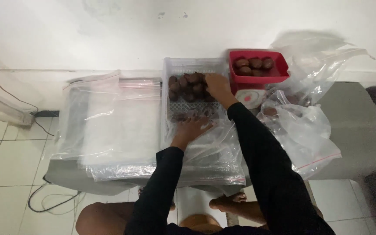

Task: The person sits on the floor and transfers brown potatoes from a white plastic basket into a clear plastic bag. They then seal the bag and place it on a stack of other bags. The person repeats this process, moving potatoes from the basket to the bag and then sealing it.

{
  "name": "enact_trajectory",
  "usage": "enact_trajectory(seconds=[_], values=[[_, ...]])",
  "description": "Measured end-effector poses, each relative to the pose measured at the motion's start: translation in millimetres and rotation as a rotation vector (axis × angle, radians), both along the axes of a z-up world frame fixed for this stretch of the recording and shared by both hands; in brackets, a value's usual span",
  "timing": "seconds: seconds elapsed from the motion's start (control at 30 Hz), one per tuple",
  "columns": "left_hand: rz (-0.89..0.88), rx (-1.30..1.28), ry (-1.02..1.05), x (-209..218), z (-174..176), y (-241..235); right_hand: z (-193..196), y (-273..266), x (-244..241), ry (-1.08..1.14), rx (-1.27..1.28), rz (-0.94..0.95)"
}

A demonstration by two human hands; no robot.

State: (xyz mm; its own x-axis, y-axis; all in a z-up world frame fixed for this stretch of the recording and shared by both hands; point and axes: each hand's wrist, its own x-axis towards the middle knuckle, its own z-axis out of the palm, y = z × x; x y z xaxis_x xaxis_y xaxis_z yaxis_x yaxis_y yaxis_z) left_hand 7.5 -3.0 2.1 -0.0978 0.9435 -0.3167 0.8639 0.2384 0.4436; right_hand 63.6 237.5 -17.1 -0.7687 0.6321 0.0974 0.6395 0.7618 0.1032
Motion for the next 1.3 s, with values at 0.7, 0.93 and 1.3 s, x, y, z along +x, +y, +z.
enact_trajectory(seconds=[0.7,0.93,1.3], values=[[-0.062,-0.037,0.074,-12,-61,25,-35,39,-30,0.251,-0.081,-0.107],[-0.061,-0.096,0.051,-5,-19,15,-16,19,-30,0.360,0.025,-0.064],[0.005,-0.139,-0.056,-4,-26,18,172,-35,80,0.590,-0.150,-0.036]])
